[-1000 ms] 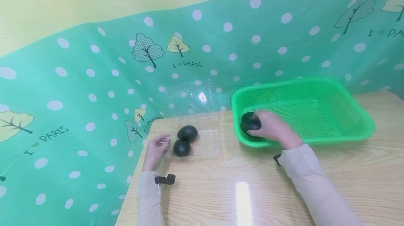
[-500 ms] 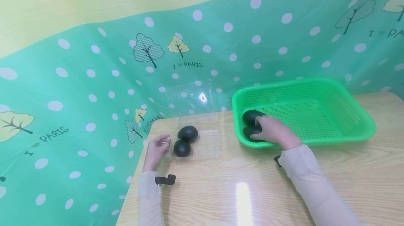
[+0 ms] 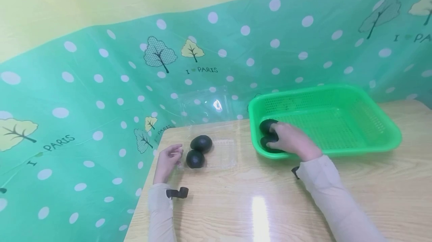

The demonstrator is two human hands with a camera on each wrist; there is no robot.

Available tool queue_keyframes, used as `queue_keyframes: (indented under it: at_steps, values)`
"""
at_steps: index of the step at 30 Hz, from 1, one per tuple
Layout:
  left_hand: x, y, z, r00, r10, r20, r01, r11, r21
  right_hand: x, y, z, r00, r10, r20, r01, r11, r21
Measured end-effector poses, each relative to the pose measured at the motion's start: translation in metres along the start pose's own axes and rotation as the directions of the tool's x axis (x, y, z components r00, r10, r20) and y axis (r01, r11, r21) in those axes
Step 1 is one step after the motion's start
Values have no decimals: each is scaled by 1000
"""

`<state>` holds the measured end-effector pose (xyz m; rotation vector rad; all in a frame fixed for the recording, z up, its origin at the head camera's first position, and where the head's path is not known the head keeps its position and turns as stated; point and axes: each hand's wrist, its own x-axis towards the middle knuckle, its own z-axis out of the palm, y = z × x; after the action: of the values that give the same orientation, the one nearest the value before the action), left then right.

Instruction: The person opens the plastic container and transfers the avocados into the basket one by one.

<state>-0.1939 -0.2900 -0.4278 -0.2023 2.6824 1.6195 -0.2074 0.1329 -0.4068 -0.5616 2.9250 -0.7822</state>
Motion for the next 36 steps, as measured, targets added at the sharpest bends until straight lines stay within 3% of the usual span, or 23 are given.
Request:
queue_keyframes:
  at_steps: [4, 10, 14, 28, 36]
  values:
    - [-3, 3, 1, 1000, 0, 4, 0, 1000, 7, 0, -10, 0, 998, -21, -60, 21, 1000, -3]
    - [11, -21, 0, 1000, 9, -16, -9, 1000, -17, 7, -26, 0, 991, -48, -127, 47, 999, -11]
    - [15, -30, 1, 999, 27, -33, -27, 1000, 2, 10, -36, 3, 990, -52, -134, 53, 999, -3]
    - [13, -31, -2, 998, 37, -47, -37, 999, 3, 23, -80, 25, 972, -158, -176, 152, 987, -47]
    - [16, -32, 2, 998, 37, -42, -37, 999, -2, 22, -98, 34, 975, -171, -141, 171, 985, -11]
